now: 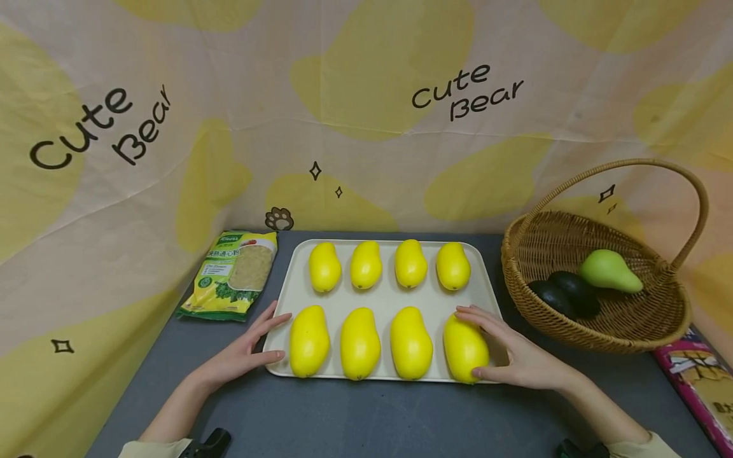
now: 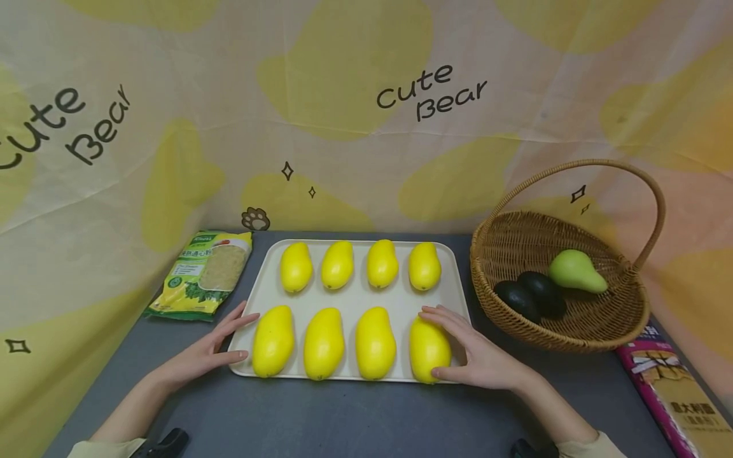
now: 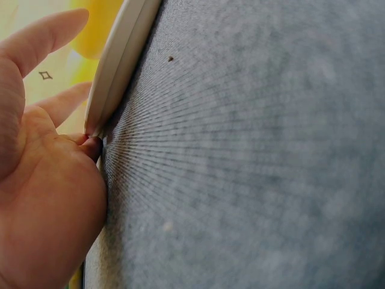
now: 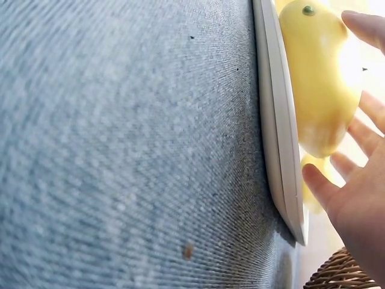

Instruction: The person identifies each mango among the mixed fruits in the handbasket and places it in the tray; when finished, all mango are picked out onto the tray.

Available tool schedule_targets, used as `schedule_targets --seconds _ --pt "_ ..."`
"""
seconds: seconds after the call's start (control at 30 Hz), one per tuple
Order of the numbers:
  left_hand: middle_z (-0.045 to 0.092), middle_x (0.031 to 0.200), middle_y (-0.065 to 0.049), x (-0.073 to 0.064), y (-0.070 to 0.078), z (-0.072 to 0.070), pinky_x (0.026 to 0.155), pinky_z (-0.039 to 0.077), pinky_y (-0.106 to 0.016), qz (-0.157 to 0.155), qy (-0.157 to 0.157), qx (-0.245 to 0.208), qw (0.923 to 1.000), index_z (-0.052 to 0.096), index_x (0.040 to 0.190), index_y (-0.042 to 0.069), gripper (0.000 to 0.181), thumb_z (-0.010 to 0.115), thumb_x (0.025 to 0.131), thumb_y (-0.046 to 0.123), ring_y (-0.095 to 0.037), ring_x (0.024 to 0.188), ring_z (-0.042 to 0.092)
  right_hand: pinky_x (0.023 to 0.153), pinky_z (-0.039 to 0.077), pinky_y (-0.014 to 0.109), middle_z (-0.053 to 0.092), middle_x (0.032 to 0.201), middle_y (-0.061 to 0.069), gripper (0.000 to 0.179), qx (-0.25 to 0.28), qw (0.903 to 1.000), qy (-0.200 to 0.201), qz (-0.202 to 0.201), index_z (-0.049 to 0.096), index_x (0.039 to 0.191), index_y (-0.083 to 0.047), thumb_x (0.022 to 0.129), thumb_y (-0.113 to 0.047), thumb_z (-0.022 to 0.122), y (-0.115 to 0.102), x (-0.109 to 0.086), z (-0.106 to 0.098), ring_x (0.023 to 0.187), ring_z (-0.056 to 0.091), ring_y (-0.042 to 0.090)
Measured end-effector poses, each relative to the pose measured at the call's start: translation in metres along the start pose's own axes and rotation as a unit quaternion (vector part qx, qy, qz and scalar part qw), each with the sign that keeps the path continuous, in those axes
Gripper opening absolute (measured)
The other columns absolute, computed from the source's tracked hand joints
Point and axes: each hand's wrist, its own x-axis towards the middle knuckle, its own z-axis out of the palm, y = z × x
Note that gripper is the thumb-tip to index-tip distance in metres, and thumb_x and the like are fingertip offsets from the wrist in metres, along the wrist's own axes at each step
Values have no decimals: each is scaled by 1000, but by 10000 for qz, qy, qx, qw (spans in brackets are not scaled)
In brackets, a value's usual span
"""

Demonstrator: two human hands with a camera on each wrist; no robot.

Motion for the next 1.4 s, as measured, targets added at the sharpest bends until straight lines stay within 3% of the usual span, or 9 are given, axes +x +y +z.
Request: schedule_targets --seconds 0.2,0.43,0.73,1.03,1.23,1.4 --pt "-6 163 -9 1 0 0 105 7 -74 5 -7 -18 10000 37 151 19 67 67 92 30 -41 146 -3 107 5 9 28 157 1 84 14 10000 23 -53 37 149 -22 79 -31 82 -1 2 0 145 17 30" --pt "-6 163 -9 1 0 0 104 7 -74 -4 -6 -16 10000 36 151 19 68 67 92 30 -41 146 -3 107 8 9 26 158 6 85 -11 9998 46 -178 36 150 -20 80 -30 82 2 2 0 146 14 14" --pt "-7 163 -9 0 2 0 105 7 -74 -78 -10 14 10000 37 151 20 67 67 92 31 -42 146 -3 105 12 9 22 159 8 88 17 9999 83 -130 33 152 -19 80 -29 82 1 1 1 146 12 10" --pt "-7 163 -9 0 3 0 105 7 -74 -147 -6 46 9999 36 151 20 68 67 92 32 -41 146 -4 103 34 21 18 159 14 88 179 9997 66 -141 31 153 -14 81 -25 81 3 1 1 144 15 8" --pt "-7 163 -10 -1 3 0 104 5 -74 -153 8 19 9999 36 151 20 68 67 91 32 -42 146 -4 103 37 25 19 158 15 85 187 9997 113 -120 31 152 -12 84 -23 79 1 1 2 143 18 6" --pt "-5 163 -9 -1 1 1 104 5 -75 -102 62 -41 9999 38 150 21 66 67 92 32 -42 146 -3 102 40 27 26 156 17 72 173 9986 413 -265 38 149 -13 87 -15 75 1 0 3 140 25 7"
